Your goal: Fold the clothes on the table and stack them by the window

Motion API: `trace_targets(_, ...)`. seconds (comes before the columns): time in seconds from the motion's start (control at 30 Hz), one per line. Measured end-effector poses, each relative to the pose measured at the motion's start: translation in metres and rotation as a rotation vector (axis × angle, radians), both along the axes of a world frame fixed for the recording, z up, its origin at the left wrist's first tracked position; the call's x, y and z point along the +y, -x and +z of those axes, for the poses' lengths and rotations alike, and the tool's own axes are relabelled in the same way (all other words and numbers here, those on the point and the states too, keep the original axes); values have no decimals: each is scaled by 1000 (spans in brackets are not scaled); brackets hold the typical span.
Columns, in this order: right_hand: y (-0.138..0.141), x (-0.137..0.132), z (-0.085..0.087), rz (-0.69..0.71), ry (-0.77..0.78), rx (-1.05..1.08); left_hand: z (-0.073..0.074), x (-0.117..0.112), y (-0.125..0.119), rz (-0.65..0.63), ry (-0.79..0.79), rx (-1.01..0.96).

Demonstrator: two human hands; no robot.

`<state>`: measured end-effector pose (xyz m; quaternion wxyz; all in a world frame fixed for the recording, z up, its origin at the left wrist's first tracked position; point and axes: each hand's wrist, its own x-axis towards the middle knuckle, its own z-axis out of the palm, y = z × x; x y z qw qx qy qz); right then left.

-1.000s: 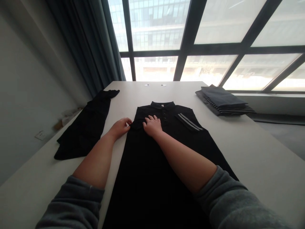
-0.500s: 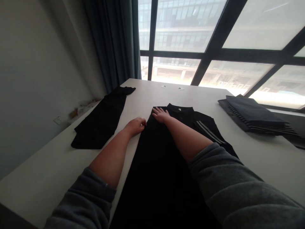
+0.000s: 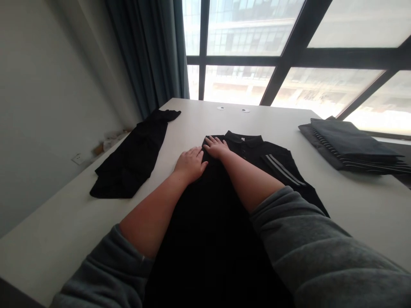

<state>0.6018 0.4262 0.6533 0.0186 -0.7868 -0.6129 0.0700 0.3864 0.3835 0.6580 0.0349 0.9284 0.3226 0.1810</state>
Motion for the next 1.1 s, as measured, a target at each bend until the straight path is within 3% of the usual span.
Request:
trace_targets(0.13, 0, 0, 1, -1, -3, 1, -18, 0, -9, -63, 156, 145)
trace_targets(0.3, 1, -2, 0, 4, -20, -3, -28, -10, 1, 23, 198, 144)
trace_targets(0.53, 3, -4, 1, 3, -22, 2, -26, -56, 38, 47, 153, 198)
trace_targets(0.8, 1, -1, -1, 13, -31, 16, -39, -115, 92, 90, 70, 196)
trace_targets(0.93, 0, -2, -1, 15, -41, 9, -30, -126, 94, -16, -1, 130)
trace_targets(1.1, 0, -4, 0, 11, -38, -1, -25, -129, 79, -317, -6, 92)
